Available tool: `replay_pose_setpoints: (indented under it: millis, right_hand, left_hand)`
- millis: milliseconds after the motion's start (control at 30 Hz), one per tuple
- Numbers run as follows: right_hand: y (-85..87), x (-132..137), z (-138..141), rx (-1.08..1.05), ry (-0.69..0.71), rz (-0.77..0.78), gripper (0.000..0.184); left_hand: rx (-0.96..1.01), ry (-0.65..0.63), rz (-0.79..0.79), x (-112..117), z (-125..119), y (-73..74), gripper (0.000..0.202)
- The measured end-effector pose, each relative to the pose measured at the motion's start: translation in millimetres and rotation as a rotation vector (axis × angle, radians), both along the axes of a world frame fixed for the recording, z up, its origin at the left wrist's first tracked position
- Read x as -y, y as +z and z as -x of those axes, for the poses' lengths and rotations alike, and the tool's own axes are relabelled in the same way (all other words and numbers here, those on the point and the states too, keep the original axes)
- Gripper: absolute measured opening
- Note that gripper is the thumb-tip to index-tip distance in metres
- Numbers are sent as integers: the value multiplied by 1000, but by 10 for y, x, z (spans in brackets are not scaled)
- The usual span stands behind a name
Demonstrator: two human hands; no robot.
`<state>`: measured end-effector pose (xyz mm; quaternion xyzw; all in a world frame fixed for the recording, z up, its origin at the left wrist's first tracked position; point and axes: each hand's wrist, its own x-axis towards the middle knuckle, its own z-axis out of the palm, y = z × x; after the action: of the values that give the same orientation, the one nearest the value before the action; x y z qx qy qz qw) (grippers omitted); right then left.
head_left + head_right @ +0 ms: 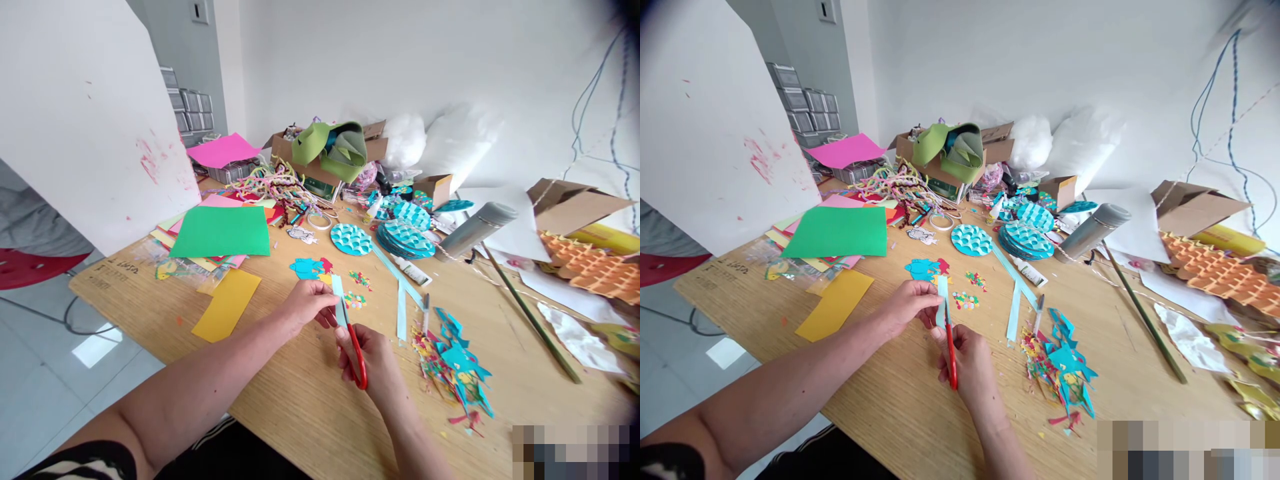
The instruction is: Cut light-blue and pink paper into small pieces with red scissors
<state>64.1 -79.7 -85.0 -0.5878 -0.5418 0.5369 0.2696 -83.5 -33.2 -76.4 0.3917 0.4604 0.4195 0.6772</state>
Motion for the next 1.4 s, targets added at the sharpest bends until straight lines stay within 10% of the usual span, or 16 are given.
replay_pose_setpoints:
  millis: [1400]
  right_hand:
    - [-36, -19, 5, 20, -17, 3, 46]
  left_hand:
    - [-20, 6, 21, -9, -11, -52, 11]
